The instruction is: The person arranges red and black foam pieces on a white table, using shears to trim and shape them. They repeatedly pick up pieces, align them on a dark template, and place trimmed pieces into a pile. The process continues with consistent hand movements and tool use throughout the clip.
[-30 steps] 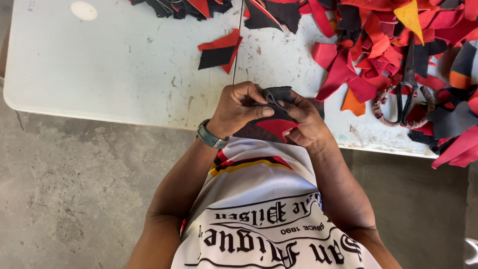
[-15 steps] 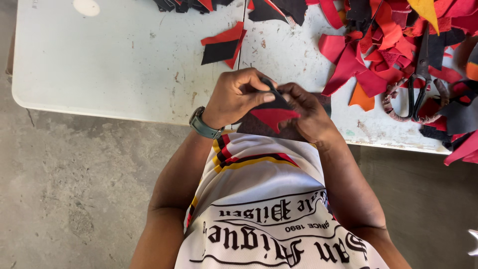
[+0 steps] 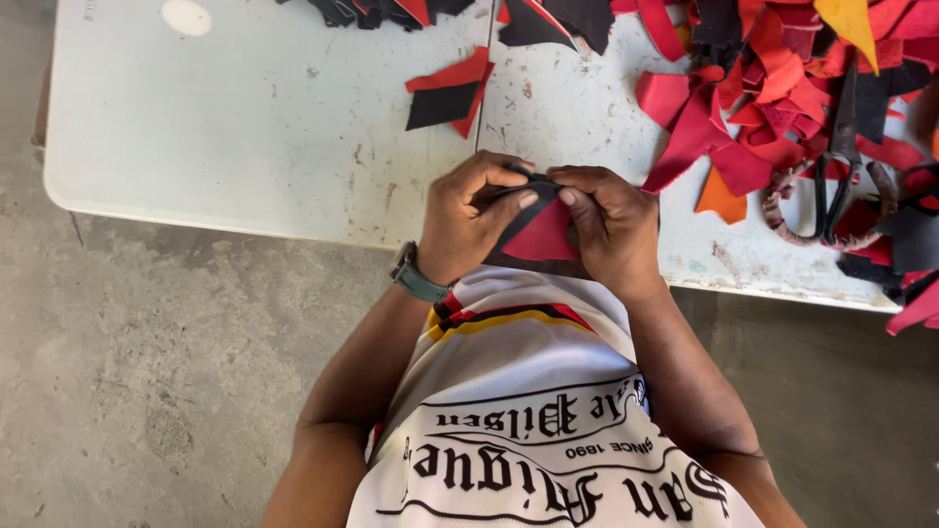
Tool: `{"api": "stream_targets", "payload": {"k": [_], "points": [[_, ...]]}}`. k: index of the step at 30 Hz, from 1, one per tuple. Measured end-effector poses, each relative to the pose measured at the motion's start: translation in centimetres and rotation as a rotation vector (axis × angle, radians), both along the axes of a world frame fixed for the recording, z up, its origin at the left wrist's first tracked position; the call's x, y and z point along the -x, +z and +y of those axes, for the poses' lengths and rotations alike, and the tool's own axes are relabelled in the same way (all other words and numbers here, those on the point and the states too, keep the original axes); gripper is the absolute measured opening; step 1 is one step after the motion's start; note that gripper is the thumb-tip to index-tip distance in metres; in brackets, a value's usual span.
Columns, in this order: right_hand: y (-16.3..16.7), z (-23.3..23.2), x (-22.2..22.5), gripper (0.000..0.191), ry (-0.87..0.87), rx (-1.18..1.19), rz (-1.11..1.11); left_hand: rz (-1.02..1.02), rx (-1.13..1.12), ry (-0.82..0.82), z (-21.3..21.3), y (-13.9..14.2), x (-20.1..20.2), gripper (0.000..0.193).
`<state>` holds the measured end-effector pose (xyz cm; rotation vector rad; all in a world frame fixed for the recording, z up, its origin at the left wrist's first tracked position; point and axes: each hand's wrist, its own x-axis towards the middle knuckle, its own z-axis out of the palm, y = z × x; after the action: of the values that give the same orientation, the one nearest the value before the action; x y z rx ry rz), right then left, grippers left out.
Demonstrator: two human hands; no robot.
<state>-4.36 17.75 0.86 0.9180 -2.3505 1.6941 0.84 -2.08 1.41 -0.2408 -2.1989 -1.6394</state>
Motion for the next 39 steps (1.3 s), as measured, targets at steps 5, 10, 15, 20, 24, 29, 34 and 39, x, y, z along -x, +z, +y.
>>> {"api": "stream_targets", "payload": {"k": [5,10,15,20,24,29,34,39], "points": [[-0.2,-0.4,0.3,0.017,0.135,0.058,-0.210,-0.093,-0.135,-0.060,-1.0,-2.3,-1.4,0.011],[0.0,-0.3,1.3,0.040,0.408,0.620,-1.131,-0.068,-0.665,-0.123,-3.0,-4.0,-1.1,0.010],[-0.4,-1.3,0.7,0.059,0.489,0.421,-0.772,-0.030,-0.953,-0.186,-3.2,-4.6,-0.6,0.010],[-1.8,-2.3,0.6,0.049,0.563,0.621,-0.980,0.011,-0.948,-0.131,-3.6,-4.9,-0.5,0.011],[-2.3,-2.3,0.5,0.037,0.456,0.703,-0.929,-0.100,-1.222,-0.262,-4.0,-5.6,-0.4,0.008],[-1.8,-2.0,0.4,0.031,0.427,0.659,-0.805,-0.173,-1.470,-0.287,-3.5,-6.9,0.1,0.008],[-1.5,-2.1,-0.3,0.022,0.334,0.696,-0.771,-0.161,-1.498,-0.510,-3.5,-7.2,0.0,0.010],[-1.4,-1.9,-0.1,0.040,0.453,0.623,-0.882,-0.085,-1.185,-0.629,-5.0,-5.9,0.0,0.008]]}}
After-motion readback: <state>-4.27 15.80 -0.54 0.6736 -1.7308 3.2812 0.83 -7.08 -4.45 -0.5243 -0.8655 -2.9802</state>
